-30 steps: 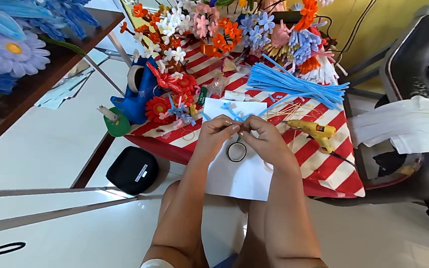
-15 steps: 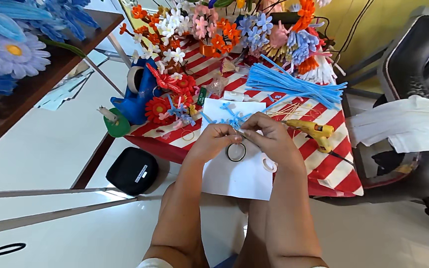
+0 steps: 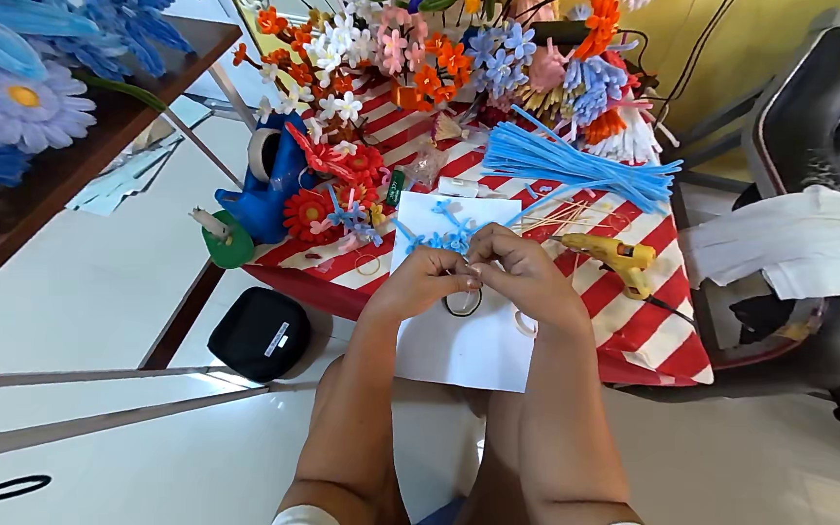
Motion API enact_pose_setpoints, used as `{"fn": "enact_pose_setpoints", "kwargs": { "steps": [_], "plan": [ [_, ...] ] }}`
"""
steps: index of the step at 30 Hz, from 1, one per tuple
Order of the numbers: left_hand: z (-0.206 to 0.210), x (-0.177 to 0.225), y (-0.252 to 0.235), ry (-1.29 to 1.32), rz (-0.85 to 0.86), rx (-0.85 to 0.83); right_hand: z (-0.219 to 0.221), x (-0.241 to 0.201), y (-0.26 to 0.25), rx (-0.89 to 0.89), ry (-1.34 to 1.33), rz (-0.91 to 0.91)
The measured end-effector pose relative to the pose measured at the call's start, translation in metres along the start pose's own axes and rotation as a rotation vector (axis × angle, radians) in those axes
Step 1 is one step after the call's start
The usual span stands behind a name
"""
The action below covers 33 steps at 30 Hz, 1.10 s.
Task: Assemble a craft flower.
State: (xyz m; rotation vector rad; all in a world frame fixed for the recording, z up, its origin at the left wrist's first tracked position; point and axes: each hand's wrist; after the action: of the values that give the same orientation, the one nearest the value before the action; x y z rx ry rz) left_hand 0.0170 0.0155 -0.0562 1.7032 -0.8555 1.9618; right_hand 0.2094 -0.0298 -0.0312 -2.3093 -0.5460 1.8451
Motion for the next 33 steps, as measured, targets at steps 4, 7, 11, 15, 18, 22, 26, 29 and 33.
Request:
{"fn": "enact_pose_setpoints", "kwargs": {
  "steps": [4, 7, 11, 15, 18, 22, 26, 29, 33],
  "plan": [
    [0.001, 0.0003, -0.0002, -0.03, 0.015, 0.02, 0.0001, -0.0002, 0.0004, 0.019, 0.003, 0.031],
    [0.0007, 0.0011, -0.0003, -0.029, 0.016, 0.032, -0.0008, 0.001, 0.0003, 0.052, 0.013, 0.012],
    [0.0001, -0.0005, -0.0008, -0.016, 0.021, 0.022, -0.0011, -0.0003, 0.0, 0.068, 0.015, -0.002],
    [0.0001, -0.0006, -0.0004, -0.013, 0.011, 0.017, -0.0003, -0.0002, -0.0005, 0.042, -0.014, -0.011],
    [-0.0007, -0.0012, -0.0007, -0.029, -0.008, 0.006, -0.0001, 0.0005, -0.0007, 0.017, -0.007, -0.029],
    [-0.0017, 0.0001, -0.0001, -0.044, -0.019, -0.007, -0.0036, 0.0004, 0.0005, -0.018, 0.024, -0.037],
    [-0.0013, 0.0019, 0.001, -0.054, -0.002, 0.003, -0.0061, 0.0026, 0.0021, -0.085, -0.001, -0.07],
    [-0.0019, 0.002, 0.0015, -0.053, 0.005, -0.004, -0.0028, 0.0029, 0.0009, -0.091, -0.003, -0.091],
    [-0.0035, 0.0011, 0.0013, -0.086, 0.015, 0.01, -0.0001, 0.0019, -0.0005, -0.056, 0.017, -0.073]
  ]
}}
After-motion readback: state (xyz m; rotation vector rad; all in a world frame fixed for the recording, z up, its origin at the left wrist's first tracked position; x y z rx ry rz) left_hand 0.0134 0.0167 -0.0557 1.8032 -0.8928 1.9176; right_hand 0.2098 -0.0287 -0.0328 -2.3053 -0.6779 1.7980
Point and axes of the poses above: each hand's wrist, its own y-axis away from the middle knuckle, its own z-axis out of the palm, x = y × z, and after that the axes turned 3 degrees about x, right-handed
